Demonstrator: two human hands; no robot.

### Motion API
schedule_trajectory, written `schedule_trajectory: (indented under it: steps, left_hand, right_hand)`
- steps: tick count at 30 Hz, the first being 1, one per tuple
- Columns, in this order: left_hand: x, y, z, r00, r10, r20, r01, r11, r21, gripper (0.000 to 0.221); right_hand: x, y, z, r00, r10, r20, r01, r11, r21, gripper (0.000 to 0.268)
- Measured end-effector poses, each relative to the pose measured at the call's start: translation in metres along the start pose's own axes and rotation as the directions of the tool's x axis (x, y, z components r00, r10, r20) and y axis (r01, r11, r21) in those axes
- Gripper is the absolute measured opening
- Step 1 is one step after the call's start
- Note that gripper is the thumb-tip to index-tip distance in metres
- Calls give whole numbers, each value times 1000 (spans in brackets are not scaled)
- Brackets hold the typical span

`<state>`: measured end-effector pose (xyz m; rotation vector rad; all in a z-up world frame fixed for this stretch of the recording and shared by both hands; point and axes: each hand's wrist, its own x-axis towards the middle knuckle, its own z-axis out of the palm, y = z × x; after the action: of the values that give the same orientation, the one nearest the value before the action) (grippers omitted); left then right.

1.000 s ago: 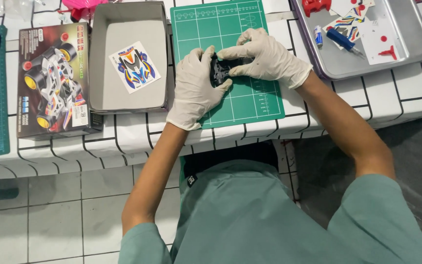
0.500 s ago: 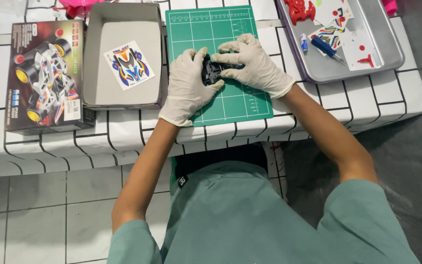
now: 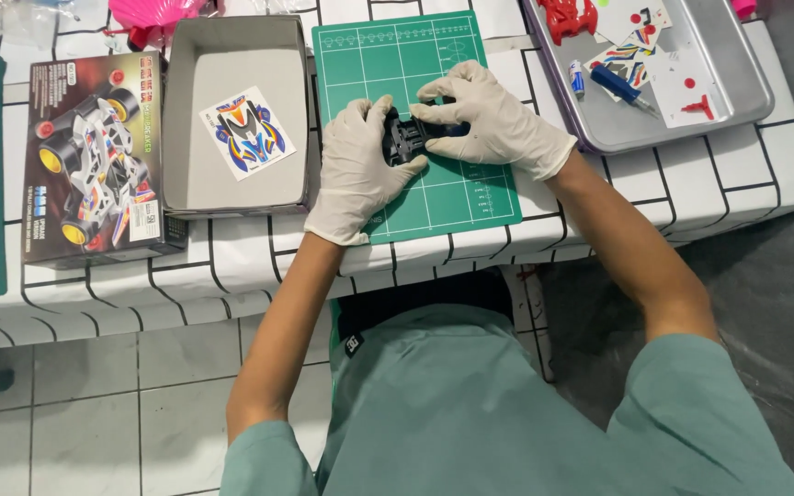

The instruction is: Assembling a small plastic toy car chassis by installing gears and other internal components

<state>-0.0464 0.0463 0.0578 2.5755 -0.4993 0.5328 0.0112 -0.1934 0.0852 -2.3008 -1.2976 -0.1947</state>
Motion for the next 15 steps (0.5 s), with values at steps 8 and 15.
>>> schedule_trajectory:
  steps: [8,15]
  left_hand:
    - [0,-2,6,1000,-5,3,5,1000,25,95]
    - [-1,-1,3,1000,1,2,-1,1000,-6,91]
  right_hand:
    - [-2,-3,3,999,45,-21,-44,998,45,57]
    - [4,-25,-6,999,37,-21,-36,999,21,34]
